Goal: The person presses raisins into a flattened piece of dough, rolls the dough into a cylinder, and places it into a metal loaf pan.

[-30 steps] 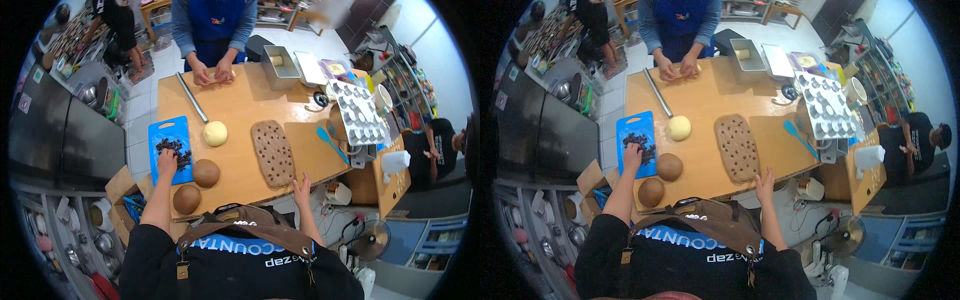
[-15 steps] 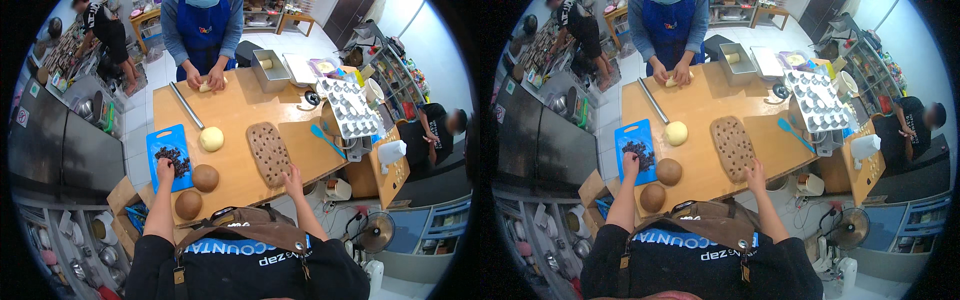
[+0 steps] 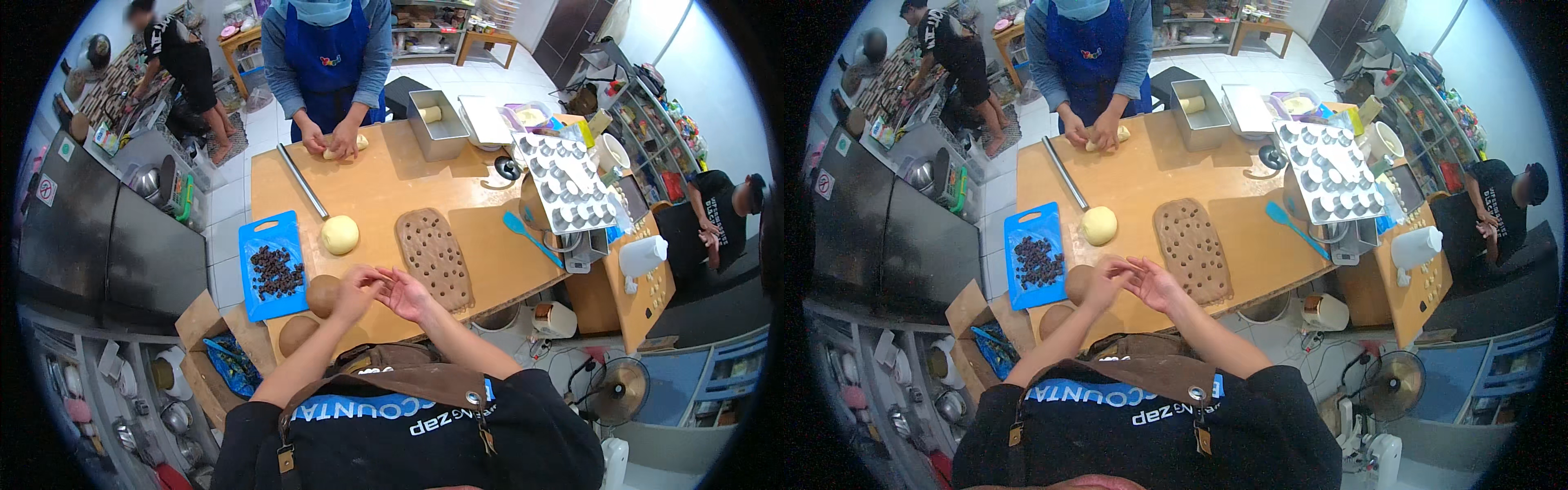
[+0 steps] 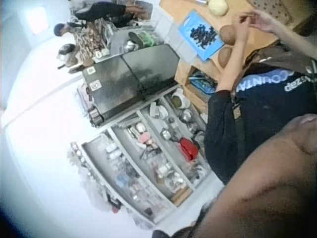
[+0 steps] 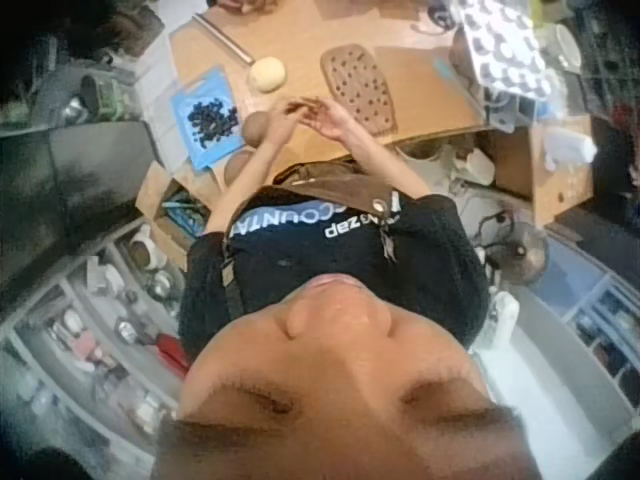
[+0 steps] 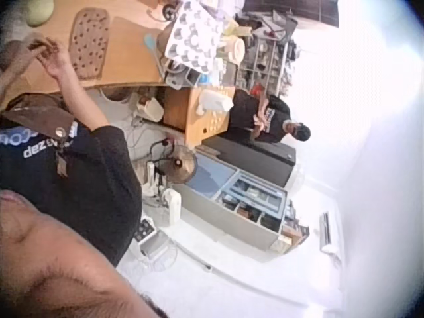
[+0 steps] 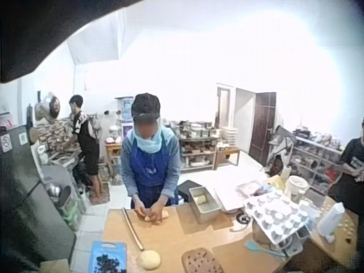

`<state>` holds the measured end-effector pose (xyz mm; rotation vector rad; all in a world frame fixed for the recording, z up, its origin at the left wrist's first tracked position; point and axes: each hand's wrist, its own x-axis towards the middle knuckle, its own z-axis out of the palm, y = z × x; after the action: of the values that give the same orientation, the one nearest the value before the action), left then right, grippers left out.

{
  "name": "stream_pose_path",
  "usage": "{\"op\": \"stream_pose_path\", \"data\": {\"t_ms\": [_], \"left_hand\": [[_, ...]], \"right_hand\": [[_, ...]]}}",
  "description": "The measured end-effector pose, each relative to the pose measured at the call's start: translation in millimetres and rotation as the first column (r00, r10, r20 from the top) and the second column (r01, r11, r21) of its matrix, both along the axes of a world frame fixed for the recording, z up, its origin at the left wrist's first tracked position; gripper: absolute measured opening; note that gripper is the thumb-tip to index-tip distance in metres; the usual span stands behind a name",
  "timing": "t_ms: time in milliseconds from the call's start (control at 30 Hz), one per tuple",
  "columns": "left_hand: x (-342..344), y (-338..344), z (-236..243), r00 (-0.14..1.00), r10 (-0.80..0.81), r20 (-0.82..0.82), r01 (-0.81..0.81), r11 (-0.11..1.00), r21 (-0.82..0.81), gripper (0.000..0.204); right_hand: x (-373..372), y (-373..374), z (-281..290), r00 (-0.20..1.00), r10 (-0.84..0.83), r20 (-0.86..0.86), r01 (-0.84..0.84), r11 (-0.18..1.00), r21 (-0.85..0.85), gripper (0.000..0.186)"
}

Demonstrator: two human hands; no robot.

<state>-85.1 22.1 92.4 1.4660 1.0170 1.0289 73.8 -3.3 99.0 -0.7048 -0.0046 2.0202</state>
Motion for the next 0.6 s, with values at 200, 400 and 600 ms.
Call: {"op": "stream_pose_path", "data": {"t_ms": [200,400,600], "left_hand": [[18.4,-22.8,12.0,0.820,0.028,-0.572,0.313,0.815,0.488,0.024],[32.4,-35.2,23.9,0.843,0.145,-0.518,0.120,0.888,0.444,0.031],[8.4,-71.7,4.0,0.801,0.370,-0.471,-0.163,0.892,0.422,0.030]], "right_hand": [[26.0,-5.6,-55.3,0.980,0.053,-0.192,-0.072,0.993,-0.090,0.025],[83.4,15.2,-66.9,0.985,0.095,0.143,-0.104,0.993,0.055,0.014],[152.2,69.0,-85.6,0.261,0.068,0.963,-0.448,0.892,0.058,0.025]]}}
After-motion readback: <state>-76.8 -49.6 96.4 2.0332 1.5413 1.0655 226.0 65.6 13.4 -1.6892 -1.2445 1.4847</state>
